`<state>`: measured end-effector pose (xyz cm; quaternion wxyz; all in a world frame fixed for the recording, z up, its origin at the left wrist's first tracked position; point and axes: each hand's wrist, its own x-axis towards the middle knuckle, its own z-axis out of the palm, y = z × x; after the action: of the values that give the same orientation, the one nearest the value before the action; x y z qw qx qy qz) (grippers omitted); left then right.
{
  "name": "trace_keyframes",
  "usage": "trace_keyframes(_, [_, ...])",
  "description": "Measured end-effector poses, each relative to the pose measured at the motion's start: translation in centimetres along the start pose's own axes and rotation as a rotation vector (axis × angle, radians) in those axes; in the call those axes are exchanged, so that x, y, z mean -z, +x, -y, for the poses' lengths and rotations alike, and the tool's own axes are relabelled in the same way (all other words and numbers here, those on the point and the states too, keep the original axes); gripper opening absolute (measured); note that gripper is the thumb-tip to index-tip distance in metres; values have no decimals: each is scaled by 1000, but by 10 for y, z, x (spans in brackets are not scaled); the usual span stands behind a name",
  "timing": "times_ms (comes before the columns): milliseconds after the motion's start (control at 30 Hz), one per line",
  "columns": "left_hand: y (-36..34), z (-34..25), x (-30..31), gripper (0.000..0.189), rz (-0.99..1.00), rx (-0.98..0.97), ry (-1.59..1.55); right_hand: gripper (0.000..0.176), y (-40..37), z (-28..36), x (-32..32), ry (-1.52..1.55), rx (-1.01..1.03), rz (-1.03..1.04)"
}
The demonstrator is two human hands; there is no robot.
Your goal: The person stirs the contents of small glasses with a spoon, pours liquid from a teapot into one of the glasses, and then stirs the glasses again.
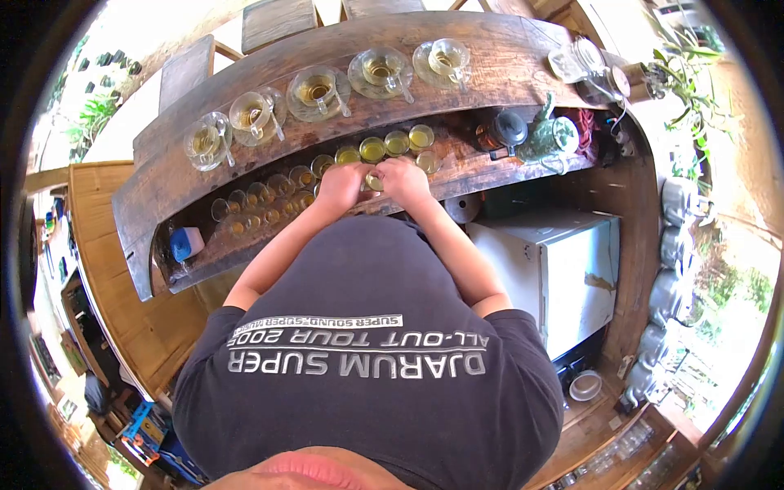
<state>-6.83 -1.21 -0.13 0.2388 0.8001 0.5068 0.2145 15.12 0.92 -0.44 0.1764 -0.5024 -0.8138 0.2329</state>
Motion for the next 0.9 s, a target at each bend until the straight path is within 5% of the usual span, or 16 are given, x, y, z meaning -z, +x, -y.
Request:
trace_keyframes(200, [-6, 8, -15, 56, -15, 36, 35, 18, -11, 2, 4, -24, -85, 69])
trace_keyframes(267, [-5, -3, -1, 57, 33, 62, 15, 18, -8, 1, 8, 55, -1, -86])
trace_keyframes(467, [-11, -3, -7, 59, -4, 86, 23, 13, -5, 2, 10, 2, 10, 117])
trace_keyframes(900, [-16, -28, -22, 63, -39, 284, 122, 11, 19, -21, 14, 16, 253, 135])
